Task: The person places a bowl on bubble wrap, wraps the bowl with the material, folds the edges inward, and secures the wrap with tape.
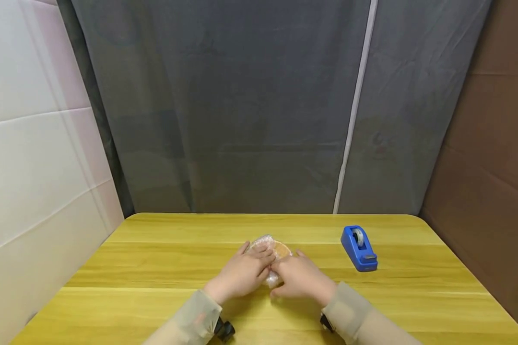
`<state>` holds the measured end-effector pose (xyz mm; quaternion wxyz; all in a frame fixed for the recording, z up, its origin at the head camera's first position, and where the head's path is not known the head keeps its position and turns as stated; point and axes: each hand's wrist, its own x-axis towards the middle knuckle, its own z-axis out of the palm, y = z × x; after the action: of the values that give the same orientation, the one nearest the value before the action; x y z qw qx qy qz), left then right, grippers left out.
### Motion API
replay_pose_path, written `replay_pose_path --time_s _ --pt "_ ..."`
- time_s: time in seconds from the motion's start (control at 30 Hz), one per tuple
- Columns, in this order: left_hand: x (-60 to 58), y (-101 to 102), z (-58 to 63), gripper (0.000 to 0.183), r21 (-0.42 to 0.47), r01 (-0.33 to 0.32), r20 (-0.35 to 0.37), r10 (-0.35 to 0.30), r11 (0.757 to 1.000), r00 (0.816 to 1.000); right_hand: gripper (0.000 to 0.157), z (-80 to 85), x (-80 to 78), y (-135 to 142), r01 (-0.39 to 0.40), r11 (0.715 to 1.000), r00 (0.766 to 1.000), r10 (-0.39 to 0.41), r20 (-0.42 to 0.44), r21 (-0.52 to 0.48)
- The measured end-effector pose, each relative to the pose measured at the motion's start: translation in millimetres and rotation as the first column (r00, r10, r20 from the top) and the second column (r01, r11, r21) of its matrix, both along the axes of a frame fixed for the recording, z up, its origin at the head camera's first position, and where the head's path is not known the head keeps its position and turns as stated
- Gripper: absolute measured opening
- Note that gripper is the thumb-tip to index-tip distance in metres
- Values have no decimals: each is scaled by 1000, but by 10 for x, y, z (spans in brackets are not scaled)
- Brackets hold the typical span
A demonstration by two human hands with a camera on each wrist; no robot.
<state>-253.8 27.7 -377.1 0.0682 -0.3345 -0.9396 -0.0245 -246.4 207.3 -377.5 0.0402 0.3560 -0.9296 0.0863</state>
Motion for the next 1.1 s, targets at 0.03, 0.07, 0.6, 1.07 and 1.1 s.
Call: replay_pose_path --time_s 0.03,0.07,0.6,1.07,1.1 --pt "-5 0 -1 40 -4 -12 27 12 1000 1000 42 -3 -10 -3 -1 1000 1000 1 3 2" --pt "-10 1 0 40 -6 -24 55 24 1000 998 41 -4 -18 -4 -4 1000 1000 4 7 2" --pt "24 222 -23 43 -49 -249 41 251 967 967 22 172 86 -89 87 996 996 -87 0 8" --pt "-191 -187 68 67 84 -100 132 89 991 987 37 159 -289 -26 55 994 973 -33 229 -90" --pt "-193 -177 70 68 74 -92 114 84 993 990 40 164 -313 -1 49 994 969 -22 247 -100"
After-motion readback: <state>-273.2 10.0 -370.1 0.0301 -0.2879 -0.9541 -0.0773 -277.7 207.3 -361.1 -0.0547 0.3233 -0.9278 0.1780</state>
